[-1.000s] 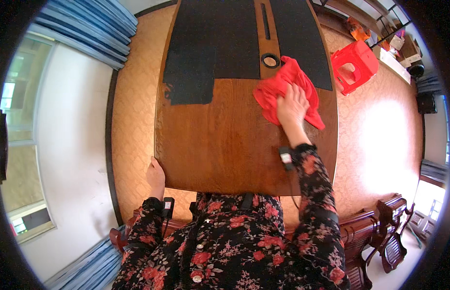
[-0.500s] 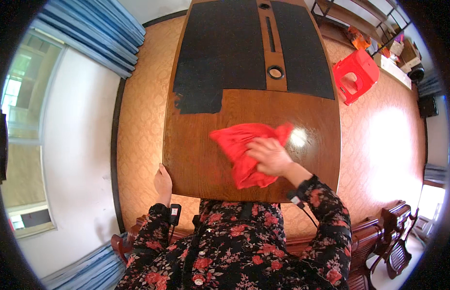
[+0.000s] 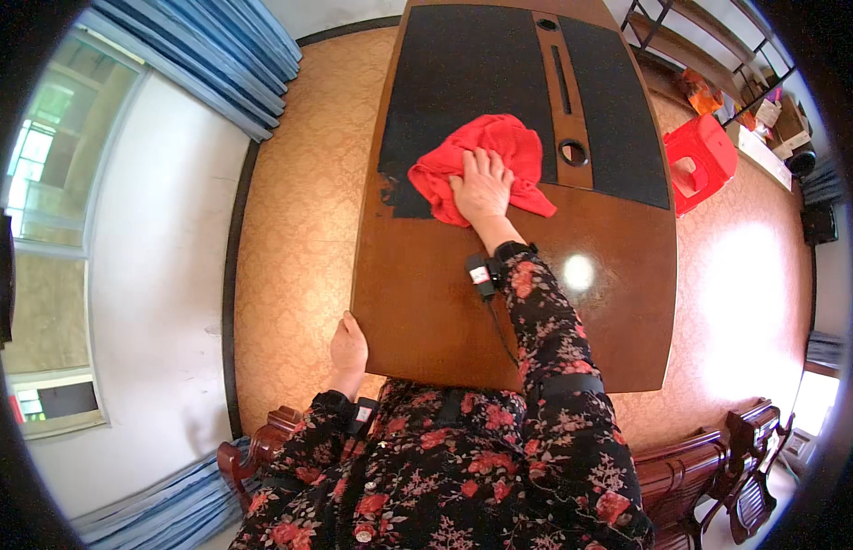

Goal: Cleaning a large wooden table using a red cloth.

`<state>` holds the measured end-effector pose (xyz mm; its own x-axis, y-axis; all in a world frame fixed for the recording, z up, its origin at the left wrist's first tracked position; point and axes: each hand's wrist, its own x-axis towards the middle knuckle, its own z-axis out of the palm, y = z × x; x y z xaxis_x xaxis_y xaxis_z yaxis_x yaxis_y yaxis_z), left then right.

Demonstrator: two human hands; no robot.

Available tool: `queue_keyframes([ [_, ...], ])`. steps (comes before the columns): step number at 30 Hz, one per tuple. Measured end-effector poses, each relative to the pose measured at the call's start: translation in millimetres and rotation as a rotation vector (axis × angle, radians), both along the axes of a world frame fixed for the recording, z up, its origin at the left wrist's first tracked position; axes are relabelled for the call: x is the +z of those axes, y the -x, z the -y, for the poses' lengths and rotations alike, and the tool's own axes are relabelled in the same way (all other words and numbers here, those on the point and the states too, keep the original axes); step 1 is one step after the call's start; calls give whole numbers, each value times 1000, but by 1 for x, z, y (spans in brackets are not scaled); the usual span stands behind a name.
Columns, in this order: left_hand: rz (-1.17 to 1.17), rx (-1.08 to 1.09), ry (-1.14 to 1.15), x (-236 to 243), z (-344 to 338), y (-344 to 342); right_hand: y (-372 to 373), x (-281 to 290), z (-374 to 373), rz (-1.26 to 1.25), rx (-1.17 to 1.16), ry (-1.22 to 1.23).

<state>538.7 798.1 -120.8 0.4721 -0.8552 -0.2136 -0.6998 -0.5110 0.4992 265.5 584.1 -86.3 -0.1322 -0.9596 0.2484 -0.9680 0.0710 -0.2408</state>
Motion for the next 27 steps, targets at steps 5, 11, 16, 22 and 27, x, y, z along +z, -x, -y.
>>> queue_keyframes([
  [5,-183,-79,-88,22,21,32,-22,24,-44,-32,405,3],
  [11,-715,-177,-456,39,8,-21,98,88,-185,27,872,-305],
  [16,-535,33,-409,63,-71,-175,287,98,-221,-7,-387,-341],
  [22,-545,182,-447,149,-84,-207,316,118,-123,17,-1227,-389],
  [27,-530,57,-455,145,-31,-264,249,87,-50,65,-1117,-218],
])
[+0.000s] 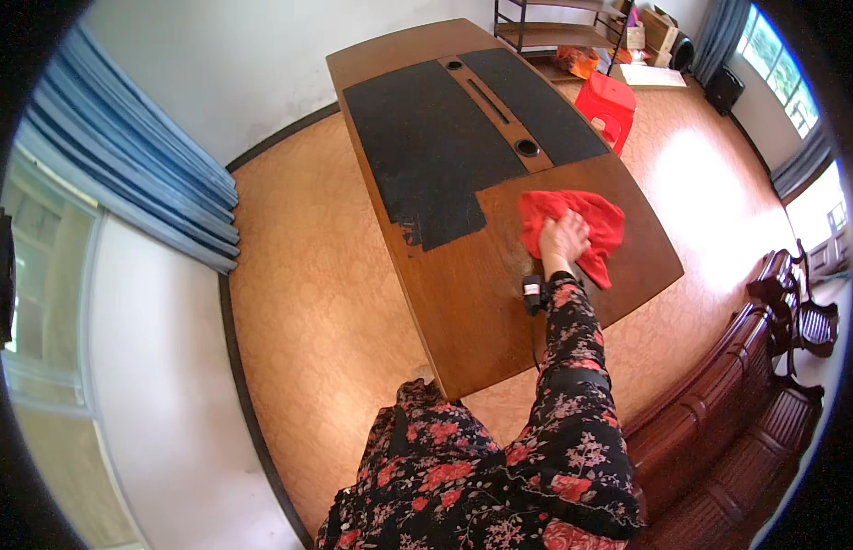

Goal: Cleaning a large wooden table using a red cloth.

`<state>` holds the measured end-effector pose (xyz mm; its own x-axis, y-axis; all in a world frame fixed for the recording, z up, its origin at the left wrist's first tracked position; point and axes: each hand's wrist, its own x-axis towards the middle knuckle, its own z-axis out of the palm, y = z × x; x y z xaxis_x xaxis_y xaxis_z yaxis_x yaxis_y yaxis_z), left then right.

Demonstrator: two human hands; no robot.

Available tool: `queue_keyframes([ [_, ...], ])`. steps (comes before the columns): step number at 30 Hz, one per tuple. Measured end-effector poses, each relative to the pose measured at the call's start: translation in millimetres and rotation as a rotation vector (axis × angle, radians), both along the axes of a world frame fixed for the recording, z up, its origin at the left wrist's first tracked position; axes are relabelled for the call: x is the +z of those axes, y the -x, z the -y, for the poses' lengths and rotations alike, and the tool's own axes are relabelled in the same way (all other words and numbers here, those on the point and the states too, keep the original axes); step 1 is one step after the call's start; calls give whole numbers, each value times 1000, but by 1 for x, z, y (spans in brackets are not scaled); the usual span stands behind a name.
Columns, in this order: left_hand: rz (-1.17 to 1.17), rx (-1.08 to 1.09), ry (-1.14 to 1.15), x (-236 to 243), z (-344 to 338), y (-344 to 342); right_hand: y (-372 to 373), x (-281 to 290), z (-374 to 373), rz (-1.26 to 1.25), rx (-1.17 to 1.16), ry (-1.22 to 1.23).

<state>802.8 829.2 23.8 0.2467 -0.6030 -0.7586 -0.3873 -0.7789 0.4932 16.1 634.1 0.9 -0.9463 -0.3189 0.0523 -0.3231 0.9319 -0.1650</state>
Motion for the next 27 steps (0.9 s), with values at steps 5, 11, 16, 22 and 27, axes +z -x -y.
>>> queue_keyframes([
  [5,-4,-93,-12,-16,51,-37,-47,-2,80,6,243,141],
  [11,16,-178,-59,-43,105,-85,-52,-3,123,24,352,123],
  [16,-28,-276,-78,-99,162,-78,-33,-12,130,6,301,88],
  [22,-61,-340,-41,-166,191,-37,-23,-1,150,66,122,105],
  [27,-73,-343,2,-102,264,88,-23,-9,158,-28,144,118],
])
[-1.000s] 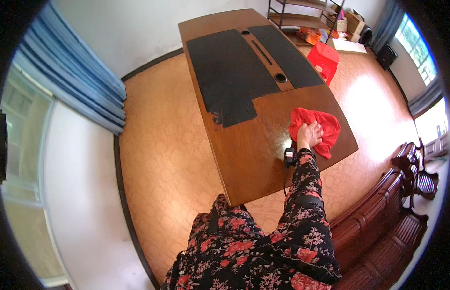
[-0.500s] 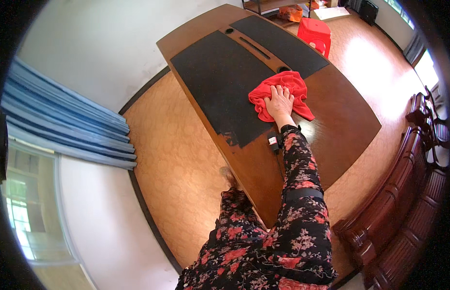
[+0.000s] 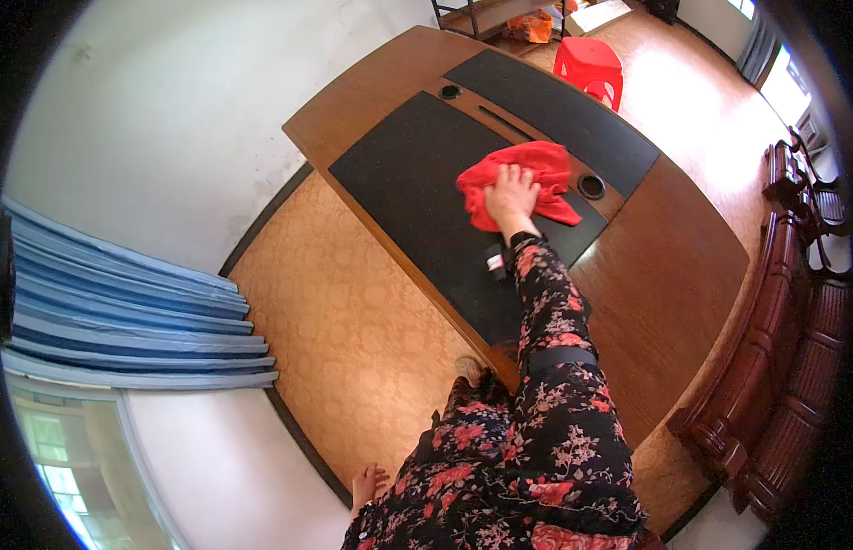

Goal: Cleaning a large wooden table using a red cloth.

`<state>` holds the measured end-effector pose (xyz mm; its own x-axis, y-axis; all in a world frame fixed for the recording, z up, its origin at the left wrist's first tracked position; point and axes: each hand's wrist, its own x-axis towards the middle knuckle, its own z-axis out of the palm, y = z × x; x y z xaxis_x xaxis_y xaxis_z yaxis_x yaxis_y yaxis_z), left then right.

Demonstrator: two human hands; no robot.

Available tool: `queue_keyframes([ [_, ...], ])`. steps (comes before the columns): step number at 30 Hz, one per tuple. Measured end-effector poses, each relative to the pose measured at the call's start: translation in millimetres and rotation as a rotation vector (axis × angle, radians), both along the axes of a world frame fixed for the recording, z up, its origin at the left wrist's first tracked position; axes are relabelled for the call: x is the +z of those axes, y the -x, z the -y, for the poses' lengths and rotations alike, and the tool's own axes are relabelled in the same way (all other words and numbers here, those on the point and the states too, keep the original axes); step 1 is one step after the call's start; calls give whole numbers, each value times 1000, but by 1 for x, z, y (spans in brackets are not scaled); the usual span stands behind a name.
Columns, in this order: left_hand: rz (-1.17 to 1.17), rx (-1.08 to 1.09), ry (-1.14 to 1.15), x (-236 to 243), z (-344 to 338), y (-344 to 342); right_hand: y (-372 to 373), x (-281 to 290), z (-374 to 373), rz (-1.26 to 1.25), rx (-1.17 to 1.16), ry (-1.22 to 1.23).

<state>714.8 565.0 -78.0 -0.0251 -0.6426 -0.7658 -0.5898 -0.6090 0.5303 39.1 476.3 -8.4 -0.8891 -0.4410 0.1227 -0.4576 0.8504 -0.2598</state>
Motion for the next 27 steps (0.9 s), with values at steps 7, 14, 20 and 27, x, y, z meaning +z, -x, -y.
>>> queue_keyframes([
  [7,-28,-261,-110,-16,103,28,-109,16,34,-133,716,128],
  [14,-27,-302,-361,-74,248,1,-114,47,-69,15,799,60],
  [20,132,-674,-225,-37,399,109,-113,41,-33,-72,296,-10],
  [27,-141,-499,-175,-17,584,152,-20,10,158,-151,-427,38],
])
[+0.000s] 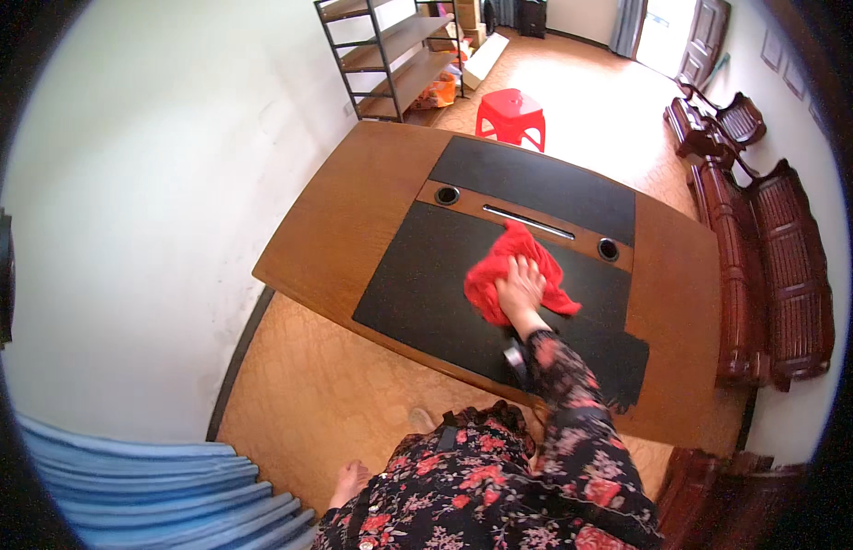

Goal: Cleaning a large wooden table using a red cloth.

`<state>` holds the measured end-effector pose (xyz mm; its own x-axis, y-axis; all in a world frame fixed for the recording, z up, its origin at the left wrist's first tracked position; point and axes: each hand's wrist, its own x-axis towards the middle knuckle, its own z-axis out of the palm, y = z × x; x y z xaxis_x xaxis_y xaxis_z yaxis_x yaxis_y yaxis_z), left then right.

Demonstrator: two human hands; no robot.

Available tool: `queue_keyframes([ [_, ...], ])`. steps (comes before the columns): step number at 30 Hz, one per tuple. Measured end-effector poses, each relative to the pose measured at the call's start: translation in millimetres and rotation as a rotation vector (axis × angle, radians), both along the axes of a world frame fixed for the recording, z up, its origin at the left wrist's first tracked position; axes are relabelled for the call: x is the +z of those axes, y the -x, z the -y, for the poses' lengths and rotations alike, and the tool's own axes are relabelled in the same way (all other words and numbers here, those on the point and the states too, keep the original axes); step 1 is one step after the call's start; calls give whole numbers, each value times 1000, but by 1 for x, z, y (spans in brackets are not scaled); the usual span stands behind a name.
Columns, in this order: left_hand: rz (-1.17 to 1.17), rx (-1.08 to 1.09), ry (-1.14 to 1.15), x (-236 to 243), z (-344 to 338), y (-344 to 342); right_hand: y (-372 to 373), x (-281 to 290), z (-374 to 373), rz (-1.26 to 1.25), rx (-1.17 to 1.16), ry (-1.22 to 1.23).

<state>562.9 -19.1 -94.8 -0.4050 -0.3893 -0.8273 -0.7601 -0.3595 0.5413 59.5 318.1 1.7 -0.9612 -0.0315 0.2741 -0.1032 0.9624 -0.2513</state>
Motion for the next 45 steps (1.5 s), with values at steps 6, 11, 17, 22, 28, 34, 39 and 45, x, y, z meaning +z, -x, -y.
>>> queue_keyframes([
  [6,-36,-193,100,22,75,87,23,30,171,111,177,-63],
  [11,-132,-318,81,43,85,163,-80,38,110,85,757,21],
  [17,61,-416,13,2,106,143,-101,37,-69,35,188,-72],
  [22,70,-331,-128,9,136,132,-13,-10,-55,-88,-609,-239],
  [28,-159,-159,30,27,206,239,91,21,114,-86,-226,-51],
  [34,-223,146,522,87,226,412,22,27,155,125,685,82],
  [39,-96,362,333,106,234,447,-35,63,12,31,409,147],
  [45,-191,451,419,96,226,468,-6,21,-75,-102,-471,-175],
])
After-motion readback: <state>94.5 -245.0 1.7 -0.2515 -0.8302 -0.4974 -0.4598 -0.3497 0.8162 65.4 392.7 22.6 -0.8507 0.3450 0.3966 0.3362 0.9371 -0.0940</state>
